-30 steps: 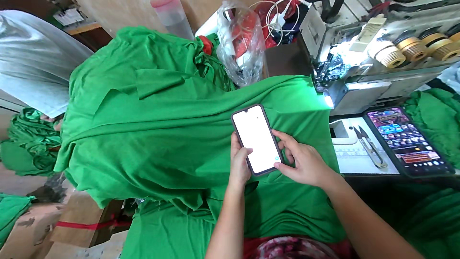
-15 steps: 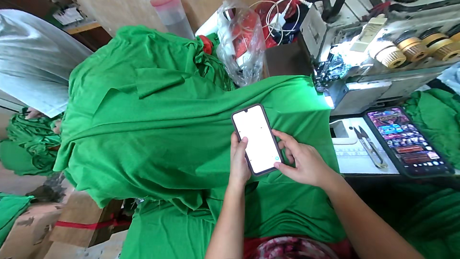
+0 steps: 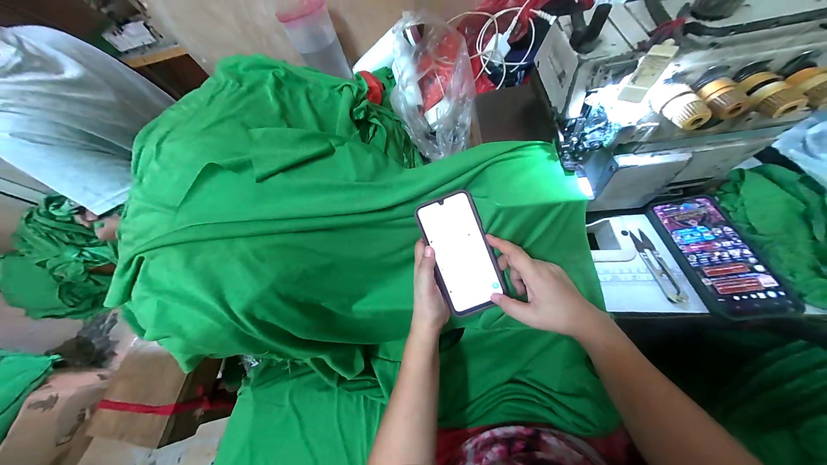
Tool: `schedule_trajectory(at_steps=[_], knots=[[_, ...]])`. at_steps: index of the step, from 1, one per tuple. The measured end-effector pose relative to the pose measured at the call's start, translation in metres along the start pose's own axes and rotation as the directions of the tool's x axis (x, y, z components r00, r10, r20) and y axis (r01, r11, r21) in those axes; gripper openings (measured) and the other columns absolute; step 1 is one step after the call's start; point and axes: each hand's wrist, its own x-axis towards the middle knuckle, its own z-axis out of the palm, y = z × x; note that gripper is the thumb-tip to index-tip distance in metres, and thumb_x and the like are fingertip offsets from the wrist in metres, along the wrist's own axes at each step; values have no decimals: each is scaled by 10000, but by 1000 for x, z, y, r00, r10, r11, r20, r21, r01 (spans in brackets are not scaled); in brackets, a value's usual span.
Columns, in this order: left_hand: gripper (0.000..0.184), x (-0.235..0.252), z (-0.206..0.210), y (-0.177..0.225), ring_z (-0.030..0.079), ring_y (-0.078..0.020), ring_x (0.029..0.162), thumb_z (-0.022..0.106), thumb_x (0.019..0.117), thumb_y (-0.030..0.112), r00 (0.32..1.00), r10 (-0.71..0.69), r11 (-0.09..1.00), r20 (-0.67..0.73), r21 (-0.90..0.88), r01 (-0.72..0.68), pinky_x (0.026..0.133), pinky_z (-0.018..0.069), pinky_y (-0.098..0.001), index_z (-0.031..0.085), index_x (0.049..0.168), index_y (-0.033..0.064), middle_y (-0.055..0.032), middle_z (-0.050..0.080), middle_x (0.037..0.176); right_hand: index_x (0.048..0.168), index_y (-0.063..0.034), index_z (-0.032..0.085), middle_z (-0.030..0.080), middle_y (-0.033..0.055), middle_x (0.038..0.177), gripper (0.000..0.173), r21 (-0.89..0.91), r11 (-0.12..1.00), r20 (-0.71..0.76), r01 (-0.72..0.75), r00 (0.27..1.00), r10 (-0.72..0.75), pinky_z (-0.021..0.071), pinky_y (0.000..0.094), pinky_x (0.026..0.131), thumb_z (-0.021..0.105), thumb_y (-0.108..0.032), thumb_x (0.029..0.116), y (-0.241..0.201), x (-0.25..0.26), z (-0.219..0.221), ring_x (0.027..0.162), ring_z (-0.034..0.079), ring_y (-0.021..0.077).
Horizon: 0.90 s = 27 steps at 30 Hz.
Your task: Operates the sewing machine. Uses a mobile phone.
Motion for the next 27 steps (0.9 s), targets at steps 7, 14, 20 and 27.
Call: schedule_trajectory(at_steps=[7, 14, 20, 27], knots=[[606, -2, 6, 8, 674, -131, 1064, 320, 1004, 357, 999, 3, 1000, -32, 6, -3, 923, 582, -334, 256, 1495, 8, -113, 616, 1248, 1590, -52, 328, 662, 100, 1078, 788, 146, 988, 107, -52, 994, 37, 547, 314, 674, 626, -352, 925, -7, 1, -12, 761, 614, 143], [622, -14, 23, 21, 683, -117, 1050, 385, 1001, 412, 996, 83, 997, 15, -2, -83, 915, 591, -330, 277, 1468, 15, -80, 629, 1226, 1522, 67, 346, 668, 81, 1103, 583, 556, 831, 32, 3, 999, -25, 564, 221, 846, 441, -267, 1053, -16, -1, -19, 953, 661, 51], [597, -15, 42, 31, 676, -96, 1048, 349, 1017, 399, 993, 101, 994, 60, 43, -103, 922, 585, -309, 268, 1464, 13, -68, 616, 1223, 1551, -26, 239, 633, 51, 1284, 675, 784, 589, 180, -194, 980, 83, 637, 328, 736, 430, -154, 916, -25, -5, -36, 1074, 698, 153], [623, -13, 53, 29, 661, -96, 1084, 377, 1019, 435, 995, 68, 994, 78, 80, -74, 934, 578, -312, 248, 1502, 63, -73, 584, 1290, 1546, 6, 247, 649, 66, 1285, 678, 729, 672, 90, -127, 992, 91, 629, 281, 674, 467, -72, 909, -24, -14, -40, 1001, 716, 121]])
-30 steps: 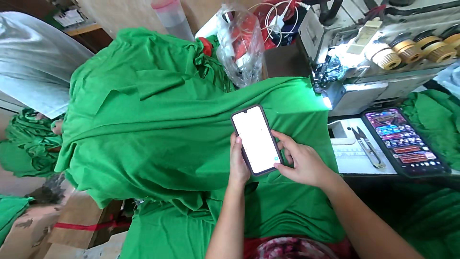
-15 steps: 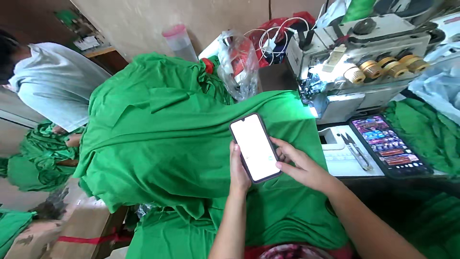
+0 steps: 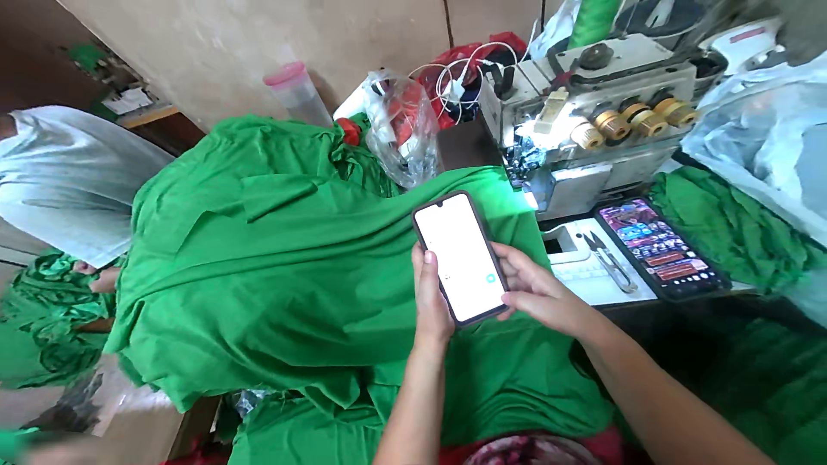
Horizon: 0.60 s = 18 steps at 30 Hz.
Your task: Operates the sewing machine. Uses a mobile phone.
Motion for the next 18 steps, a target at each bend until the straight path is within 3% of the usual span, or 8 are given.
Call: schedule_trajectory(at_steps=[6, 12, 18], knots=[[635, 0, 2, 0, 661, -99, 1088, 370, 1031, 467, 1000, -10, 1000, -6, 12, 10, 937, 576, -303, 267, 1508, 60, -77, 592, 1285, 1545, 11, 234, 640, 66, 1307, 725, -4, 1000, 2, 1, 1000, -1, 629, 275, 671, 498, -53, 872, 2, -2, 0, 1014, 715, 126], [702, 0, 3, -4, 662, -97, 1095, 401, 1018, 507, 1000, 0, 1000, 27, -20, 0, 944, 576, -309, 221, 1522, 54, -72, 592, 1298, 1504, 8, 336, 697, 46, 1159, 613, -104, 994, -141, -15, 990, 1, 606, 247, 583, 511, -67, 922, 4, -3, 6, 872, 723, 94], [781, -2, 0, -8, 631, -92, 1150, 411, 1007, 538, 999, 22, 1000, 30, -6, -22, 989, 547, -300, 205, 1532, -3, -94, 554, 1354, 1515, 14, 298, 683, 44, 1198, 629, -74, 997, -92, -3, 996, -4, 612, 254, 616, 510, -127, 940, 4, -6, 5, 927, 719, 99]])
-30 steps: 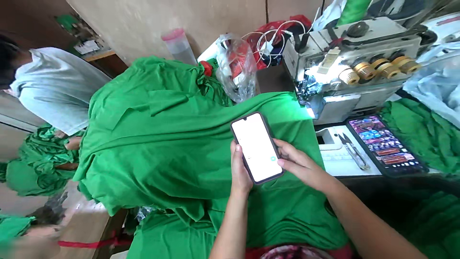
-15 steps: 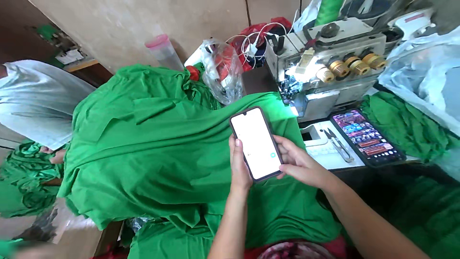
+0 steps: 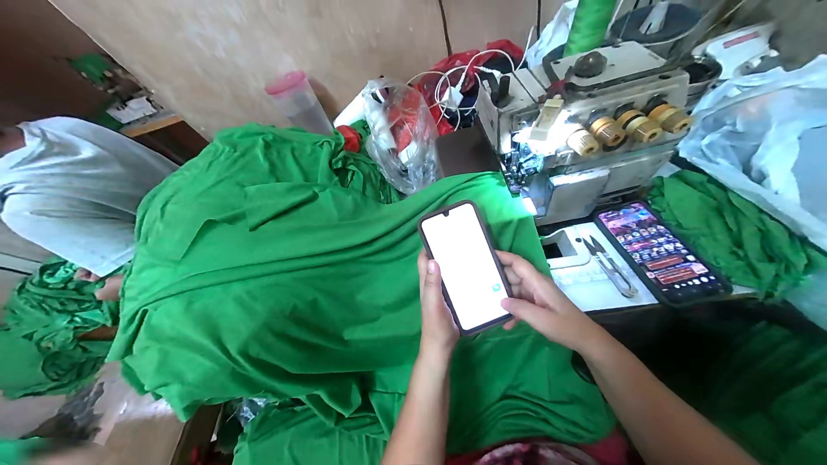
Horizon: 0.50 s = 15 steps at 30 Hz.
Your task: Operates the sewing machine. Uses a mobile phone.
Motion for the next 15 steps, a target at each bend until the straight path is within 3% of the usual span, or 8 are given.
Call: schedule_trajectory(at_steps=[9, 15], knots=[[801, 0, 5, -1, 640, -88, 1123, 449, 989, 539, 1000, 5, 1000, -9, -27, -5, 966, 558, -295, 218, 1505, -28, -93, 561, 1321, 1528, 13, 290, 673, 52, 1217, 672, 12, 1000, -11, 8, 1000, -8, 613, 254, 631, 530, -141, 920, 2, -3, -3, 935, 715, 97], [692, 0, 6, -3, 679, -105, 1063, 412, 1021, 475, 1000, -4, 998, 11, -63, 5, 925, 590, -313, 231, 1478, -12, -77, 620, 1238, 1529, 2, 290, 680, 46, 1220, 674, 22, 1000, -20, -9, 1000, 9, 611, 245, 637, 532, -124, 913, 1, -4, -4, 941, 717, 96]])
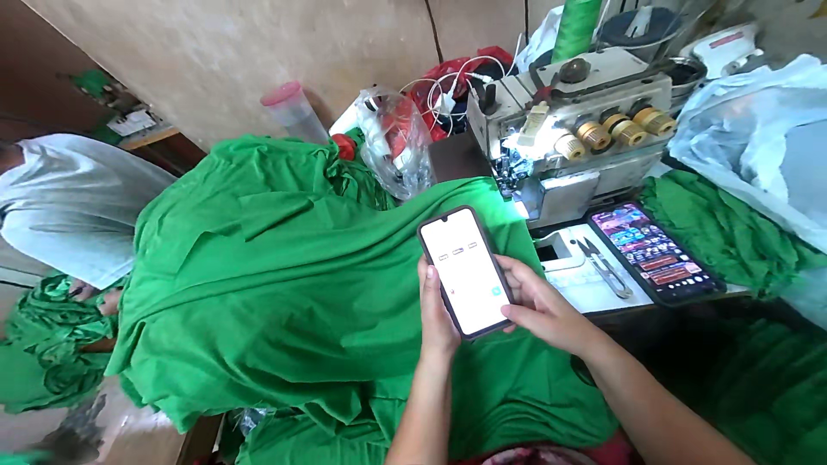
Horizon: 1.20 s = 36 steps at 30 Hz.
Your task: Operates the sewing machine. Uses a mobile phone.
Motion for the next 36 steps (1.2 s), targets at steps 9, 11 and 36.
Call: schedule_trajectory(at_steps=[9, 11, 36], knots=[[570, -1, -11, 0, 694, -114, 1040, 304, 1063, 393, 999, 0, 1000, -50, -23, -1, 910, 599, -319, 255, 1467, -7, -74, 651, 1196, 1523, 14, 285, 677, 44, 1215, 678, 17, 1000, 37, 7, 999, -7, 609, 243, 631, 534, -92, 901, 5, 8, 10, 934, 717, 93], [548, -1, -15, 2, 694, -108, 1040, 258, 1069, 359, 996, -16, 1000, -85, -12, 15, 908, 600, -316, 242, 1484, 1, -73, 650, 1199, 1524, 19, 281, 678, 49, 1223, 678, 14, 1000, 53, 3, 999, -4, 606, 237, 632, 531, -87, 902, 6, 12, 14, 933, 716, 87], [471, 12, -59, -12, 708, -149, 1007, 225, 1083, 251, 982, -19, 998, -188, -57, 9, 881, 610, -349, 286, 1491, 23, -96, 661, 1179, 1516, 44, 329, 686, 88, 1229, 678, -168, 985, 106, 27, 994, -9, 600, 232, 770, 595, -132, 917, 33, 45, 34, 1001, 702, 69]])
